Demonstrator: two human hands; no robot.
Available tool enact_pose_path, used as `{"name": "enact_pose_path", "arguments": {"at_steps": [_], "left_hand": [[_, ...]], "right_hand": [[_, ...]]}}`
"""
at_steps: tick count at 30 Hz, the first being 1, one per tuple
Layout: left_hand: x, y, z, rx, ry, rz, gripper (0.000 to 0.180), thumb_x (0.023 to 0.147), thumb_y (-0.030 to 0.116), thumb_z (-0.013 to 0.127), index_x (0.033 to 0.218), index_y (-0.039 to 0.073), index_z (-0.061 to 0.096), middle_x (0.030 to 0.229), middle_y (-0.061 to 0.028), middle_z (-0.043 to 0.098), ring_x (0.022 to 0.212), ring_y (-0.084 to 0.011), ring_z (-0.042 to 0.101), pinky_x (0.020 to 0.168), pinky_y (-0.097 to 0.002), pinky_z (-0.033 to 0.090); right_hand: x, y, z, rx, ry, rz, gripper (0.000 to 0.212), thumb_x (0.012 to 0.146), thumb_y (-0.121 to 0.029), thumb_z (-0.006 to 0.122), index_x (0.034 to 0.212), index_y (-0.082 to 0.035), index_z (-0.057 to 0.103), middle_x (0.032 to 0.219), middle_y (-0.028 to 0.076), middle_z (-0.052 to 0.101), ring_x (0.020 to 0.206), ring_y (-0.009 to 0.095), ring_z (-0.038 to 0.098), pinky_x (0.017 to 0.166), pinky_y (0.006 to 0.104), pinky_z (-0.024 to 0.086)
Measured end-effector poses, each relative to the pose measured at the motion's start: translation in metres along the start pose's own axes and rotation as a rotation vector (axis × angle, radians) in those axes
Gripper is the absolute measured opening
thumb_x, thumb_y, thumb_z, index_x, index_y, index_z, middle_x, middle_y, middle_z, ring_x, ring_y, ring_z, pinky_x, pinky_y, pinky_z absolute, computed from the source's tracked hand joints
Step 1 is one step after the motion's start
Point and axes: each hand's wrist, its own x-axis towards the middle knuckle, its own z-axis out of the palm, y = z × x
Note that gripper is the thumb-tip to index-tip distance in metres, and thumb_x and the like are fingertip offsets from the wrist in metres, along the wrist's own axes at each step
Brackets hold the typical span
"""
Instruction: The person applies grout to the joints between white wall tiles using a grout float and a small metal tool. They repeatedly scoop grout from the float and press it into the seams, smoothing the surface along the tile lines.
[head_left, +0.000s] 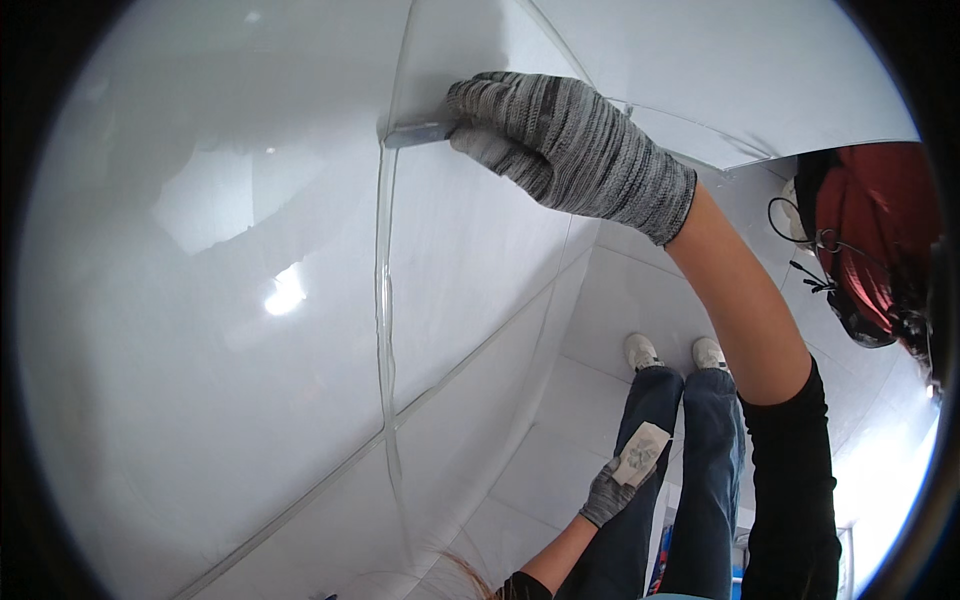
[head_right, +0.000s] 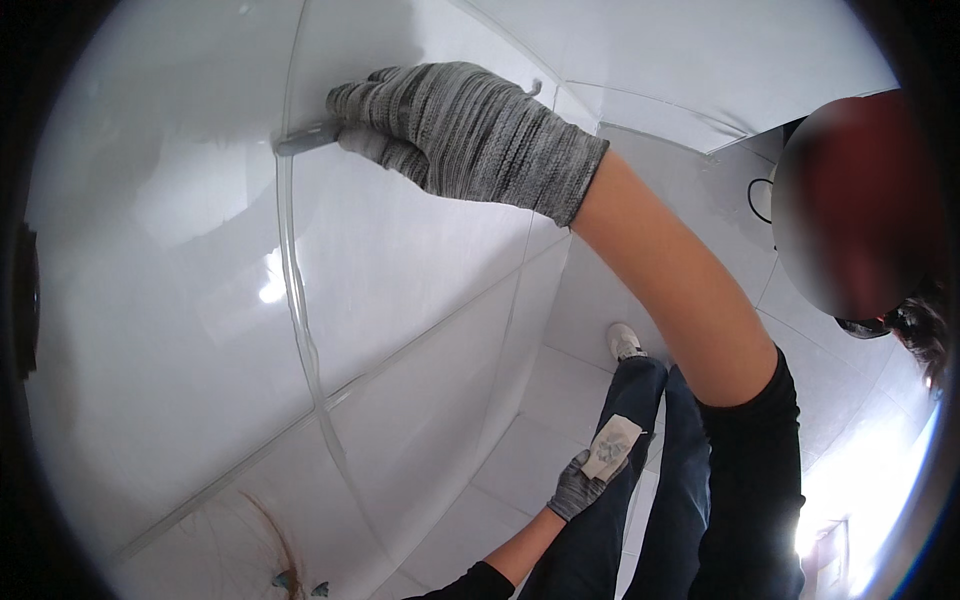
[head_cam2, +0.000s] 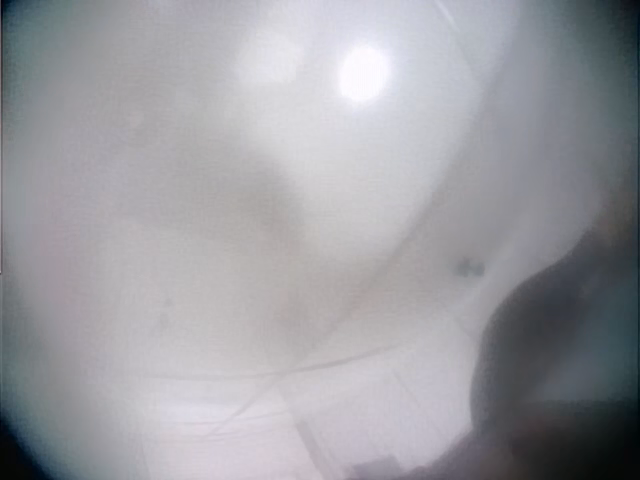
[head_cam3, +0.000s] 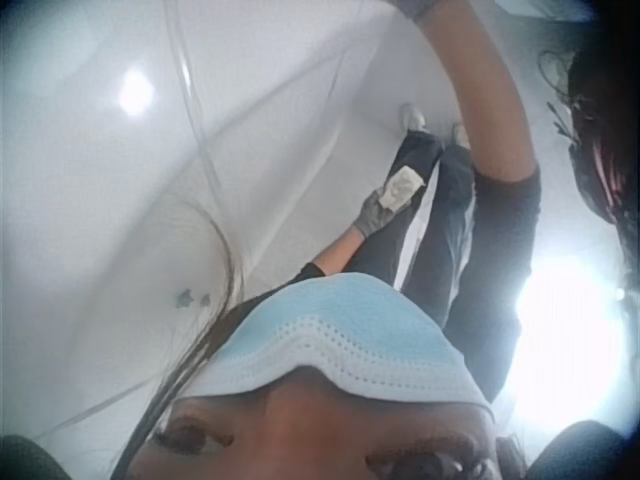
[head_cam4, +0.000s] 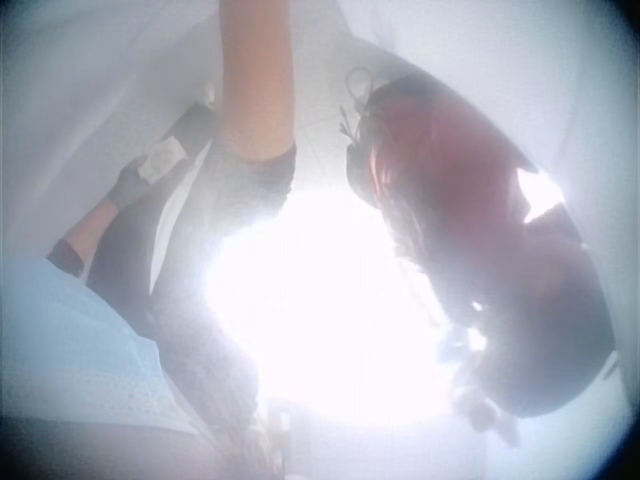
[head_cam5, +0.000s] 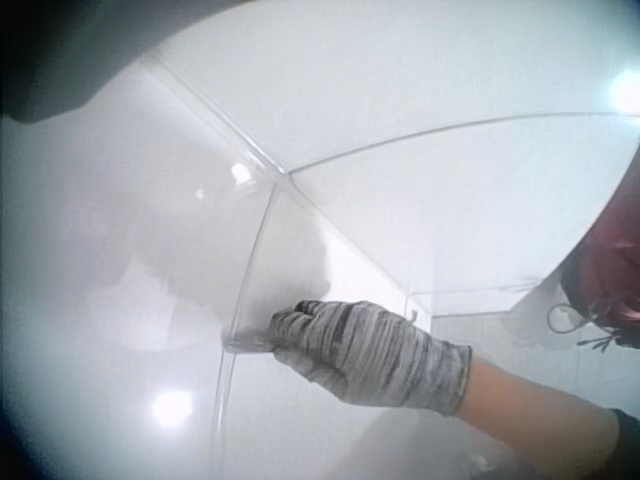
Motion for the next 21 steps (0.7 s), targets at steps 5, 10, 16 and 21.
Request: {"name": "enact_pose_path", "arguments": {"at_steps": [5, 10, 16, 21], "left_hand": [[0.001, 0.0, -0.003, 0.025, 0.016, 0.014, 0.054, 0.092, 0.024, 0.052, 0.135, -0.004, 0.037, 0.138, -0.0242, 0.039, 0.128, -0.0387, 0.04, 0.109, -0.0476, 0.034], [0.002, 0.002, -0.007, 0.023, 0.031, -0.01, 0.053, 0.093, 0.024, 0.05, 0.135, -0.005, 0.036, 0.138, -0.0252, 0.039, 0.128, -0.0391, 0.039, 0.109, -0.0475, 0.034], [0.0, 0.003, -0.006, 0.077, 0.078, -0.005, 0.054, 0.092, 0.023, 0.053, 0.135, -0.004, 0.037, 0.138, -0.0242, 0.039, 0.128, -0.0395, 0.038, 0.106, -0.045, 0.038], [0.0, 0.004, -0.005, 0.061, 0.049, -0.029, 0.054, 0.09, 0.022, 0.055, 0.135, -0.004, 0.038, 0.138, -0.0236, 0.04, 0.129, -0.0391, 0.039, 0.106, -0.0441, 0.038]], "right_hand": [[0.006, 0.006, -0.006, 0.034, -0.027, 0.058, 0.03, 0.091, -0.025, 0.058, 0.109, -0.001, 0.061, 0.093, 0.013, 0.067, 0.082, 0.025, 0.066, 0.08, 0.0327, 0.055], [0.014, 0.007, -0.009, 0.006, 0.048, 0.076, 0.033, 0.092, -0.026, 0.057, 0.114, 0.0, 0.059, 0.091, 0.013, 0.067, 0.081, 0.024, 0.066, 0.078, 0.0322, 0.054], [0.018, 0.004, -0.014, 0.032, 0.057, 0.161, 0.038, 0.093, -0.026, 0.056, 0.116, 0.003, 0.057, 0.085, 0.014, 0.068, 0.077, 0.022, 0.067, 0.076, 0.0307, 0.054], [0.019, 0.009, -0.019, 0.082, 0.108, 0.225, 0.037, 0.094, -0.027, 0.054, 0.114, 0.004, 0.057, 0.077, 0.013, 0.067, 0.071, 0.021, 0.066, 0.072, 0.0308, 0.053]]}}
